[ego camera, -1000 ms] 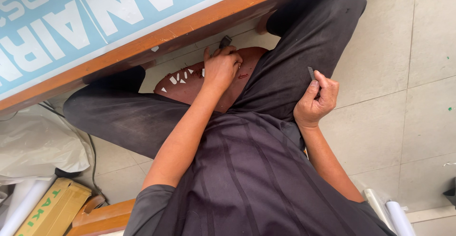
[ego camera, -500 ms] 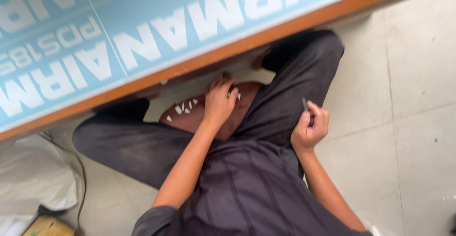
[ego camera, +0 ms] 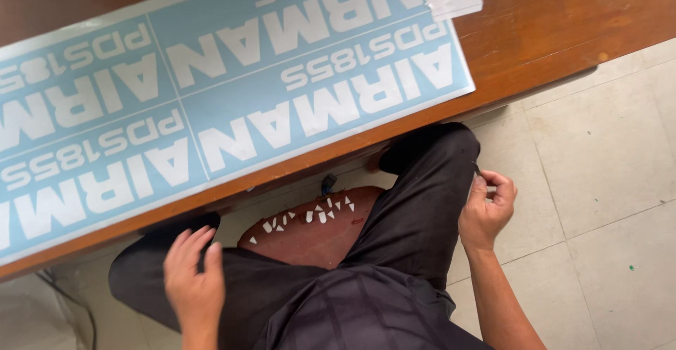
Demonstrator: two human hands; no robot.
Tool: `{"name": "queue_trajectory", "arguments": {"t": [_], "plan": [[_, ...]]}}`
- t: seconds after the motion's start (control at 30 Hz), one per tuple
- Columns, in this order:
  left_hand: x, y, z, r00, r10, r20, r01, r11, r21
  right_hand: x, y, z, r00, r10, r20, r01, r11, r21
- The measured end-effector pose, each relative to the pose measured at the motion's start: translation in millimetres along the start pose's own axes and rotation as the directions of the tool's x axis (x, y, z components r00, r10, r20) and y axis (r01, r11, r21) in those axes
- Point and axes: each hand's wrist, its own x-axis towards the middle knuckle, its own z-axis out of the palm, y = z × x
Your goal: The person sits on the floor and uses a small blade to cut and weed vinyl lettering sheets, lifting cut pieces of the letters off the backing and collecting the removed pieces on their lap while working across the sheet.
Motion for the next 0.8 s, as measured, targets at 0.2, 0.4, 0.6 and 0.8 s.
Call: {"name": "queue_trajectory", "arguments": {"t": [0.2, 0.4, 0.6, 0.8], "plan": [[-43.8, -66.3, 16.6, 0.925, -0.321, -0.202, 0.376, 0.842, 0.388, 23.2, -34.7, 25.7, 0.958, 0.224, 0.179, -0.282, 0.855, 0.435], [-39.4, -78.1, 28.6, 0.901, -0.379, -0.212, 0.434, 0.799, 0.416, 3.4, -58.4, 49.5, 0.934, 0.055, 0.354, -0.237, 0.836, 0.496], [-17.1, -57.0, 24.8, 0.899, -0.378, -0.219, 0.437, 0.798, 0.414, -9.7, -58.4, 73.2, 0.946, -0.106, 0.307, 0.008, 0.953, 0.304], [-29.0, -60.4, 13.4, 0.905, -0.347, -0.247, 0.423, 0.803, 0.419, -16.2, -57.4, 100.0, 0.888, -0.368, 0.277, 0.354, 0.93, 0.102]]}}
